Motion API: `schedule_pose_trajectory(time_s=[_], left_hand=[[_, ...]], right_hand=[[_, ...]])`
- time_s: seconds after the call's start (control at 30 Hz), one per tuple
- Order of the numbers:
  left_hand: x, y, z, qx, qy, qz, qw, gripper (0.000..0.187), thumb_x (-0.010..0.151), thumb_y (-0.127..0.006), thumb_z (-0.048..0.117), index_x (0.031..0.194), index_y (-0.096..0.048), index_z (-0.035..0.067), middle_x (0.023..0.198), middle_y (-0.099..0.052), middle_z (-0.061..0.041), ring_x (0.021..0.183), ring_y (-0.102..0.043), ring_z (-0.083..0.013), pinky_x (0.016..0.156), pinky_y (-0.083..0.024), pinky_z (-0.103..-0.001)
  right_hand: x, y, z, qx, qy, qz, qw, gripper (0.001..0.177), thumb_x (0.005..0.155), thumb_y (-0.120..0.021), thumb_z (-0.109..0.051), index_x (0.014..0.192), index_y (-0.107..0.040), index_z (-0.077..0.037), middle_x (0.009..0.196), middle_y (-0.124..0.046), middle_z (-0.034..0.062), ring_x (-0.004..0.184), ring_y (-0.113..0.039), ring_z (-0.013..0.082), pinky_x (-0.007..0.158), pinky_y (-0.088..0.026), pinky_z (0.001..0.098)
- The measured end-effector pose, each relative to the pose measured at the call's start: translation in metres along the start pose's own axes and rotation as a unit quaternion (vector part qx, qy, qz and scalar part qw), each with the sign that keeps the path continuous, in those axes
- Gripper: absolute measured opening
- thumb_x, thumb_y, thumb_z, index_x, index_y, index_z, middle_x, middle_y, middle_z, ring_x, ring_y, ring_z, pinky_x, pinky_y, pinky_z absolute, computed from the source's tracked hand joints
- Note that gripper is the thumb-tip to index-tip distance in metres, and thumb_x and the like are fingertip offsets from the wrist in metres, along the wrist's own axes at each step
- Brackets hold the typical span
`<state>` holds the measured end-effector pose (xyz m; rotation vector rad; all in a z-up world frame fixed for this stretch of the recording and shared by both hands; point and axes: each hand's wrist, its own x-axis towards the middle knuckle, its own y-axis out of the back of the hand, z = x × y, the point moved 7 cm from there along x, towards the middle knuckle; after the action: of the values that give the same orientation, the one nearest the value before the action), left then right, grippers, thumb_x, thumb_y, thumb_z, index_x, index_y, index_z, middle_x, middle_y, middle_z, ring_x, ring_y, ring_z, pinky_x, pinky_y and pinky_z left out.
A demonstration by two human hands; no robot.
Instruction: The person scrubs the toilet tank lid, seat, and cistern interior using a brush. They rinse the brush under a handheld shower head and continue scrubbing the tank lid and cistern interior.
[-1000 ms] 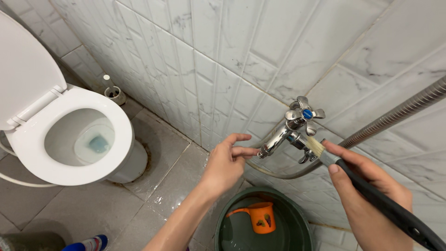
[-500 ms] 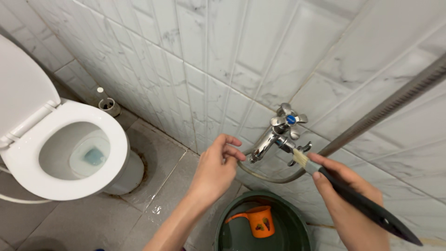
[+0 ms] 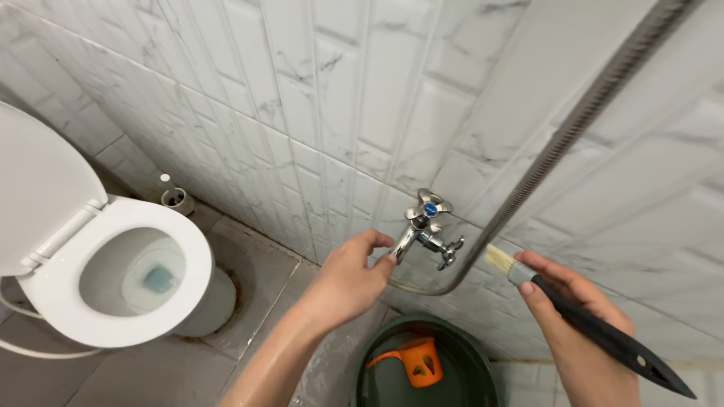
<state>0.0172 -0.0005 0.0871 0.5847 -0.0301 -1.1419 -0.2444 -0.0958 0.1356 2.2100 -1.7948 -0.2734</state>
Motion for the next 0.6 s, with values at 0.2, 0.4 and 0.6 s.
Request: schedule_pose_trajectory(time_s=[0.2,0.4,0.6], left_hand=[[-0.019,0.035,0.043,0.028,-0.043,-0.003,0.999,0.043,0.092,-0.06,0.032,0.127,-0.065,0.008,0.134,-0.067,-0.019,0.126,-0.063,-0.0315,0.105,-0.048,-0.039],[-0.045,0.062,0.07,0.005,-0.022,0.002,1.0,0.044,0.094,-0.057,0.035,0.13,-0.065,0.011,0.133,-0.066,-0.018,0.13,-0.06,-0.0286,0.106,-0.046,-0.04],[-0.081,0.063,0.104,-0.076,0.0,-0.003,0.997,0.046,0.097,-0.049,0.039,0.131,-0.063,0.011,0.129,-0.073,-0.012,0.125,-0.066,-0.0219,0.105,-0.047,-0.036]], right_hand=[[-0.013,0.02,-0.039,0.062,-0.001,0.051,0.997,0.033,0.089,-0.069,-0.004,0.121,-0.07,0.0,0.122,-0.075,0.0079,0.113,-0.068,0.0131,0.099,-0.051,0.0285],[-0.015,0.05,-0.058,0.097,-0.016,0.075,0.992,0.034,0.089,-0.072,-0.004,0.122,-0.071,0.0,0.111,-0.074,0.0091,0.099,-0.066,0.0106,0.09,-0.052,0.0262],[-0.029,0.056,-0.093,0.13,0.011,0.046,0.99,0.035,0.088,-0.074,-0.006,0.123,-0.075,-0.001,0.106,-0.074,0.0101,0.096,-0.066,0.0115,0.088,-0.051,0.0254]])
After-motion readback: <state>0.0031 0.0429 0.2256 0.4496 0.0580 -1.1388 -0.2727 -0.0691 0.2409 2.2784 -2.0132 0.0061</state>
